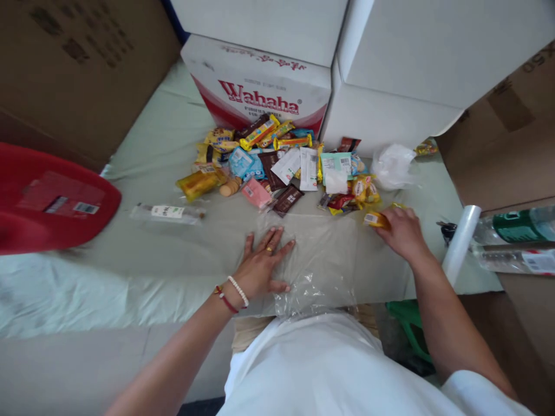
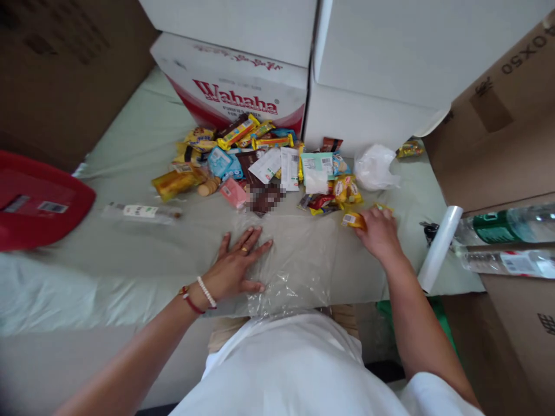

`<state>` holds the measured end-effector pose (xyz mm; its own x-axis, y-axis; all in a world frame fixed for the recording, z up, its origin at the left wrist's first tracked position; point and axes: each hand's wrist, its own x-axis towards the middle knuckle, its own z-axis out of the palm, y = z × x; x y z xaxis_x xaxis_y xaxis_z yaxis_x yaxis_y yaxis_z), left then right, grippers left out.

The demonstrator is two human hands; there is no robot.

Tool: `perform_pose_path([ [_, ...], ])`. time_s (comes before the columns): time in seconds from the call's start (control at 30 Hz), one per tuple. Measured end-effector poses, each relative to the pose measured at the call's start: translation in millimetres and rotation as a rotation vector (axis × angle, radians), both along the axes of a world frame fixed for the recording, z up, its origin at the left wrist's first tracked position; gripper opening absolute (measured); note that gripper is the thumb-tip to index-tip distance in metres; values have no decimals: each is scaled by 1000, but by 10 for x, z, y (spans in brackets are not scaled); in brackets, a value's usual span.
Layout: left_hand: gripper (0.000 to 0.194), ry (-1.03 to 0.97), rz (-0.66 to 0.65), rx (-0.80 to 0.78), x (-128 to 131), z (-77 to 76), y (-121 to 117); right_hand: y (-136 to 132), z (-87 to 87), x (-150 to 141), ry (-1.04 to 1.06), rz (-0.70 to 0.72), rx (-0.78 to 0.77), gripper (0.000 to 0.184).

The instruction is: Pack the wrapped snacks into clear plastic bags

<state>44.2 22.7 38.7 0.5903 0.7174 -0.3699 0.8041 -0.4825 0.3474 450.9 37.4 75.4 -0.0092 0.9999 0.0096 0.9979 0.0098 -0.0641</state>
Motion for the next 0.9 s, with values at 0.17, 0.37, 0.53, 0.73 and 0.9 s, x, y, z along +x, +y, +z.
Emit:
perform_pose_path([
  [0.17,107,-13,44,-25,56,53,-27,-267,361,-594,352,153,122,46],
  [0.37,94,-141,44,39,-159,-48,-35,-281,-68,-1699,260,417,-182,48],
  [0.53,65,-347,527,352,-530,-204,-165,-275,-287,-1764,150,414,-189,57],
  [0.73,38,-488,784,270,-123,-187,-349,-321,-265,-1765,150,421,-145,59],
  [0.9,32,-1056,984,-327,133,-68,-367,-364,-385,-1775,180,406,-119,62],
])
